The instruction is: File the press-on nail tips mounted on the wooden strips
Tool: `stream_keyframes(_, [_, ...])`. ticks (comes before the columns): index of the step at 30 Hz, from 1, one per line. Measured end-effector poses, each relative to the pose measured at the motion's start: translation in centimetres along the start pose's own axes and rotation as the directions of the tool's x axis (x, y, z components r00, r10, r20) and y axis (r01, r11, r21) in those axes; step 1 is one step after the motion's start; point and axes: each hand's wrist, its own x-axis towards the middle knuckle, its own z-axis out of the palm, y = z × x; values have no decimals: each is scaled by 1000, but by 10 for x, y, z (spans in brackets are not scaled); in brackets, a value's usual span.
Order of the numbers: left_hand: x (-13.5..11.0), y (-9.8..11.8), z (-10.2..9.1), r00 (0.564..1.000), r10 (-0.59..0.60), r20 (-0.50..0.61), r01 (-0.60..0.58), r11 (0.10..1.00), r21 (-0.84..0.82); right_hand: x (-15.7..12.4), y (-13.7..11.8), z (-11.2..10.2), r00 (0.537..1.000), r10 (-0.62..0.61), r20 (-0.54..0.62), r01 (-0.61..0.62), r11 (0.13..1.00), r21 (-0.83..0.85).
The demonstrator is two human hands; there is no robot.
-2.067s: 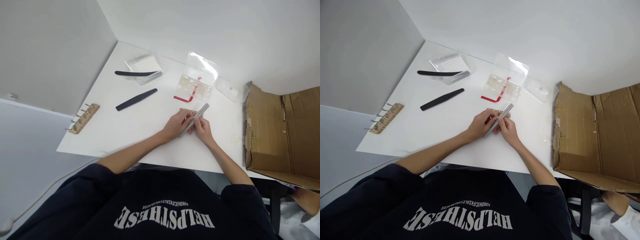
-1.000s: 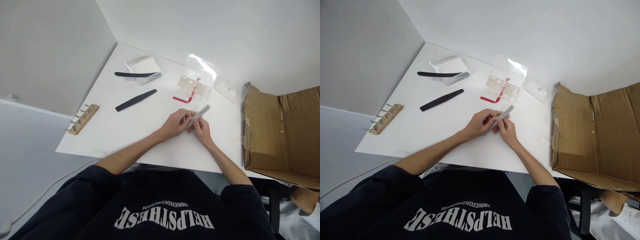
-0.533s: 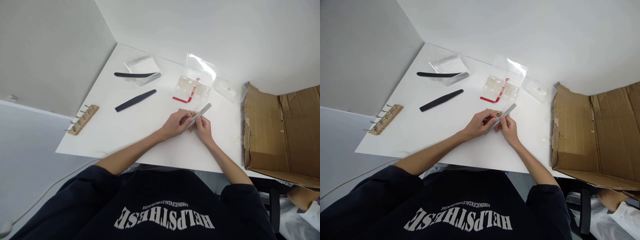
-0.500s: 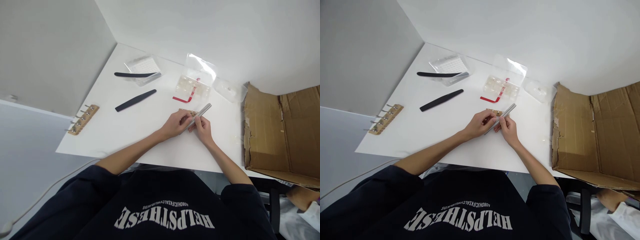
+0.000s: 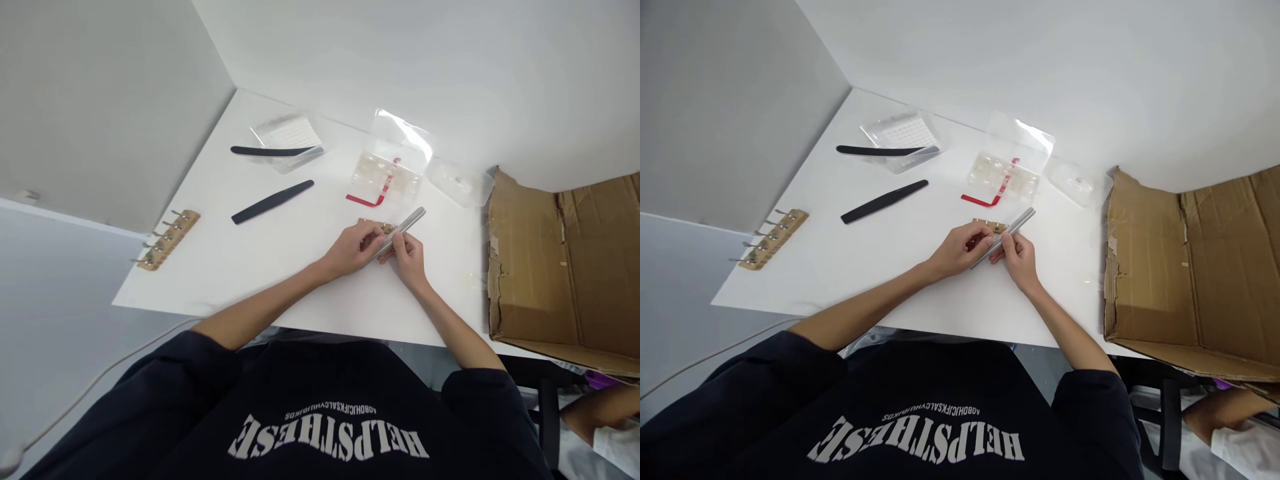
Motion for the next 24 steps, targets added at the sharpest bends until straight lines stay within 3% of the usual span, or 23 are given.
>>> stream_keyframes(10, [0,-4,1,997,-75,22,76,996,-49,0,-1,0,1000,2,2,-2,1000,-6])
stream_keyframes(17, [0,-4,0,997,-63,32,64,998,-23,-1,0,0,1000,12,1,-12,1000,-6])
stream_keyframes(24, [0,-7,0,998,51,28,-52,998,38,-2,-4,1,999,4,32,-5,1000,27])
